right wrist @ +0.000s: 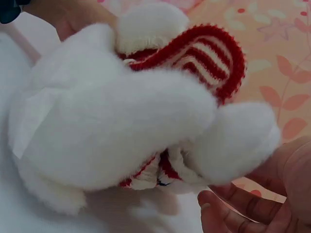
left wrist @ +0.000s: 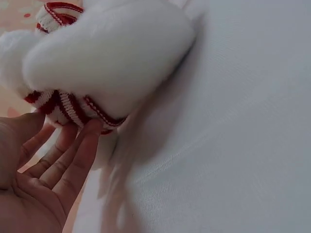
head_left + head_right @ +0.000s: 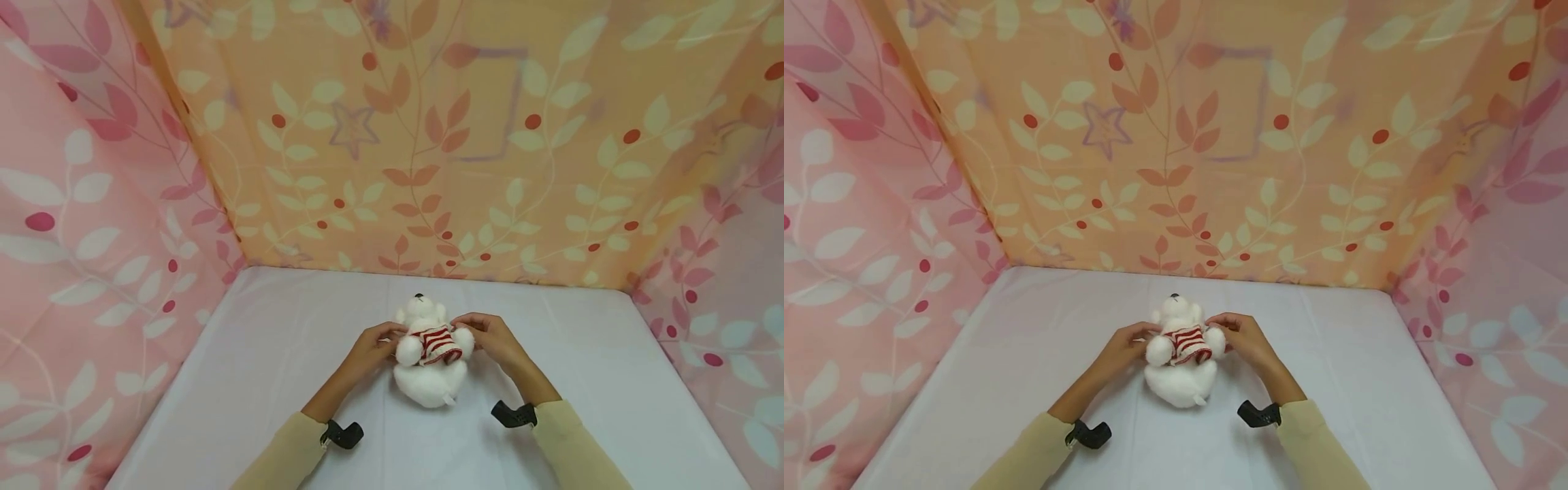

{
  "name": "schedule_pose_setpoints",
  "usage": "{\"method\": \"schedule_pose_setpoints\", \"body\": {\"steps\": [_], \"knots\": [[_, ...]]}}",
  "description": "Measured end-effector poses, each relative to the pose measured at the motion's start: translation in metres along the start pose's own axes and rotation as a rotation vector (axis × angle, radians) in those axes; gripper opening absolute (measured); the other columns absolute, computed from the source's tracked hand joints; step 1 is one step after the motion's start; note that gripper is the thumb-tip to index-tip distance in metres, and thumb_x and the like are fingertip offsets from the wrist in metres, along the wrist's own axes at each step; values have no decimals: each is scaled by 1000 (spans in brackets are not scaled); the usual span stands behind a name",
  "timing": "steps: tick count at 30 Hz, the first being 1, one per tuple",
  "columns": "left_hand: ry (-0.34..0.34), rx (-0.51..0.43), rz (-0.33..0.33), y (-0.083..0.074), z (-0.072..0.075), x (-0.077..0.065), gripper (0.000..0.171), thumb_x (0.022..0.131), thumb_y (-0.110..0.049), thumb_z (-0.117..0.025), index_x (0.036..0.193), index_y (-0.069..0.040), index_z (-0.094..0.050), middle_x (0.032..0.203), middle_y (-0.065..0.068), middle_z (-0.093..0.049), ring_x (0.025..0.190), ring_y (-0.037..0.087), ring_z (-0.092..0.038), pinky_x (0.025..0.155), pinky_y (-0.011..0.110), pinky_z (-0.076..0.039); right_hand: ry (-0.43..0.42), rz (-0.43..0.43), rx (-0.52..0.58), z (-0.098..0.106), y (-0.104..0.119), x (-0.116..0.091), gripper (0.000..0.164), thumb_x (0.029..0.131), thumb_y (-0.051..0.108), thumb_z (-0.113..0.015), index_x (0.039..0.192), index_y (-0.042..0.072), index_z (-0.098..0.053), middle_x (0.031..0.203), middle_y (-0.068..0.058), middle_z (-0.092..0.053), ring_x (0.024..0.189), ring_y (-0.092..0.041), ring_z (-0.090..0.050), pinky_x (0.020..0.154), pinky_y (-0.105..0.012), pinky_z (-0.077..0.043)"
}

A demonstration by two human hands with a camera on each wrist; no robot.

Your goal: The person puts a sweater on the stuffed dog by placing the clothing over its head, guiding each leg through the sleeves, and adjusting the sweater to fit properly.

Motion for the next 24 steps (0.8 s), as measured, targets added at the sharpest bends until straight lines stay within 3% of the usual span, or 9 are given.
{"method": "schedule_pose_setpoints", "body": {"steps": [4, 8, 13, 16, 18, 20, 24], "knots": [[-6, 17, -9, 1, -2, 6, 21, 101, -6, -61, 120, 2, -66, 104, 18, -66, 77, 13, -67, 70, 33, -59, 85, -12, 22, -3, -4, 8, 33, 96, 25, -72, 124, 7, -71, 123, -9, -70, 109, -18, -62, 81, -29, -55], [-62, 102, -27, 3, -4, 10, 14, 96, -2, -66, 110, -1, -68, 115, 17, -62, 95, 23, -63, 84, 39, -52, 143, -9, 60, -6, -7, 13, 35, 95, 23, -73, 123, 2, -70, 120, -9, -70, 110, -18, -61, 84, -29, -54], [-119, 142, -6, 4, -7, 12, 10, 94, -2, -67, 102, -7, -66, 148, 20, -38, 137, 39, -40, 100, 57, -44, 102, -32, 93, -11, -8, 16, 27, 93, 20, -75, 113, 2, -73, 115, -8, -69, 107, -20, -60, 80, -29, -55], [-134, 141, -8, 5, -8, 12, 9, 97, -4, -64, 103, -10, -64, 160, 18, -33, 147, 40, -31, 107, 62, -38, 60, -46, 127, -14, -9, 18, 23, 92, 17, -75, 109, 2, -73, 119, -8, -67, 113, -22, -56, 81, -29, -55], [-161, 144, -25, 7, -8, 12, 7, 98, -7, -64, 104, -11, -63, 152, 15, -47, 145, 36, -37, 112, 59, -34, 30, -40, 146, -16, -10, 19, 21, 93, 18, -75, 106, 2, -73, 119, -8, -66, 115, -21, -54, 80, -28, -55], [-200, 148, -40, 3, -9, 11, 5, 99, -9, -64, 105, -9, -63, 135, 13, -62, 134, 30, -52, 111, 53, -39, 0, -32, 160, -18, -7, 18, 18, 93, 17, -74, 102, 1, -74, 114, -7, -67, 112, -20, -55, 79, -26, -54], [-282, 169, -51, 6, -9, 16, 8, 101, -13, -63, 104, -6, -62, 107, 7, -69, 108, 19, -66, 95, 40, -51, -68, 5, 166, -22, -9, 18, 16, 94, 13, -72, 99, -2, -72, 102, -7, -68, 99, -16, -59, 73, -23, -54]]}}
Point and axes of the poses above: each hand's wrist, its own x-axis towards the middle knuckle, its own z-axis out of the back of the hand, y = z × x, the point moved 1 cm from there along x, towards the middle knuckle
